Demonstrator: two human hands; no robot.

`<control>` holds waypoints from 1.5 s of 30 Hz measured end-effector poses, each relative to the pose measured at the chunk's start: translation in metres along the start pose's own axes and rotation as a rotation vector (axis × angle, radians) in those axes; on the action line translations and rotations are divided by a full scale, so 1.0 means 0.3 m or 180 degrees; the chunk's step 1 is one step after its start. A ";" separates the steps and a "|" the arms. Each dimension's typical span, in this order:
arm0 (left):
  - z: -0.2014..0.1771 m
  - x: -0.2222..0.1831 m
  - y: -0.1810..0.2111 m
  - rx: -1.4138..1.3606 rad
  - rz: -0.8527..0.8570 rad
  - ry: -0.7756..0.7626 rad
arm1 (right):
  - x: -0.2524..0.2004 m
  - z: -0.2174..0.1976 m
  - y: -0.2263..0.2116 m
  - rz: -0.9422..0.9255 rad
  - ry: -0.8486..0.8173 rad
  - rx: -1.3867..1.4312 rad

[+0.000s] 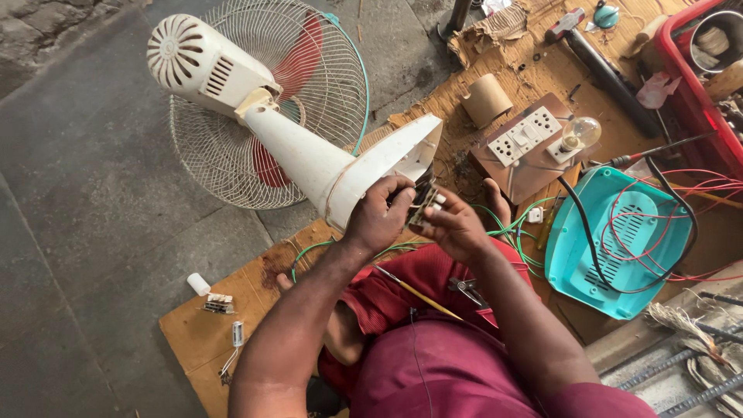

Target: The person sits on the floor and repairs a white pedestal fan by connecting wires to a small switch component using pliers and a screwdriver. The person repeatedly strips, twists, and secures wires to the switch terminals while holding the fan housing.

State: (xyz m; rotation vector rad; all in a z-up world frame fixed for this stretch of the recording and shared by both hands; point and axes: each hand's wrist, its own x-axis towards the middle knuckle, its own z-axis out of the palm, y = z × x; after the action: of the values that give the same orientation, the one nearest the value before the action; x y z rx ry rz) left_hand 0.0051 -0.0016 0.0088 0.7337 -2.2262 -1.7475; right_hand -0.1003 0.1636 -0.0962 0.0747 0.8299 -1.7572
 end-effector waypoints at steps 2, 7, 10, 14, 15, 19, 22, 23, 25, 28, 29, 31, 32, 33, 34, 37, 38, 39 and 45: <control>-0.005 -0.008 0.012 0.0315 -0.0118 -0.0022 | -0.017 0.008 -0.047 -0.0097 -0.0112 -0.0075; 0.000 -0.007 0.026 0.0429 0.0547 0.0217 | 0.000 0.032 -0.101 -0.0102 -0.0362 -0.0141; 0.003 -0.013 0.011 0.0436 0.0585 0.0278 | 0.012 0.036 -0.096 -0.0119 -0.0545 -0.0060; 0.005 -0.013 -0.004 0.0448 0.0498 0.0249 | 0.018 0.037 -0.090 -0.0085 -0.0507 -0.0023; 0.006 -0.014 -0.006 0.0440 0.0529 0.0255 | 0.017 0.039 -0.089 -0.0072 -0.0493 -0.0009; 0.005 -0.015 -0.002 0.0410 0.0559 0.0261 | 0.021 0.048 -0.089 -0.0037 -0.0512 0.0058; 0.000 -0.015 0.003 0.0414 0.0418 0.0164 | 0.020 0.052 -0.090 0.0016 -0.0509 0.0089; -0.001 -0.015 0.004 0.0419 0.0354 0.0118 | 0.021 0.053 -0.089 0.0026 -0.0514 0.0113; -0.003 -0.017 0.003 0.0398 0.0382 0.0134 | 0.021 0.052 -0.084 0.0048 -0.0528 0.0163; -0.004 -0.015 0.002 0.0360 0.0398 0.0138 | 0.025 0.052 -0.080 0.0052 -0.0555 0.0224; -0.004 -0.014 0.001 0.0347 0.0398 0.0137 | 0.027 0.052 -0.079 0.0057 -0.0581 0.0237; -0.002 -0.013 -0.002 0.0343 0.0374 0.0125 | 0.028 0.050 -0.079 0.0067 -0.0634 0.0259; -0.002 -0.013 -0.004 0.0341 0.0360 0.0120 | 0.029 0.049 -0.079 0.0076 -0.0633 0.0271; 0.000 -0.012 -0.005 0.0350 0.0360 0.0131 | 0.030 0.049 -0.079 0.0086 -0.0632 0.0283; 0.001 -0.013 -0.006 0.0358 0.0362 0.0144 | 0.030 0.050 -0.079 0.0095 -0.0632 0.0293; 0.003 -0.013 -0.010 0.0420 0.0429 0.0195 | 0.031 0.055 -0.081 0.0086 -0.0659 0.0263; 0.003 -0.013 -0.011 0.0446 0.0460 0.0214 | 0.032 0.057 -0.082 0.0067 -0.0649 0.0249; 0.003 -0.011 -0.012 0.0426 0.0430 0.0215 | 0.033 0.058 -0.085 0.0048 -0.0639 0.0235; 0.002 -0.007 -0.017 0.0558 0.0356 0.0199 | 0.032 0.058 -0.086 0.0027 -0.0603 0.0229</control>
State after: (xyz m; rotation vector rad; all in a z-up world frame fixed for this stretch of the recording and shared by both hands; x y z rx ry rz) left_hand 0.0081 -0.0008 0.0040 0.6742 -2.3506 -1.4726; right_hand -0.1200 0.1491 -0.0746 -0.0403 0.6284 -1.7556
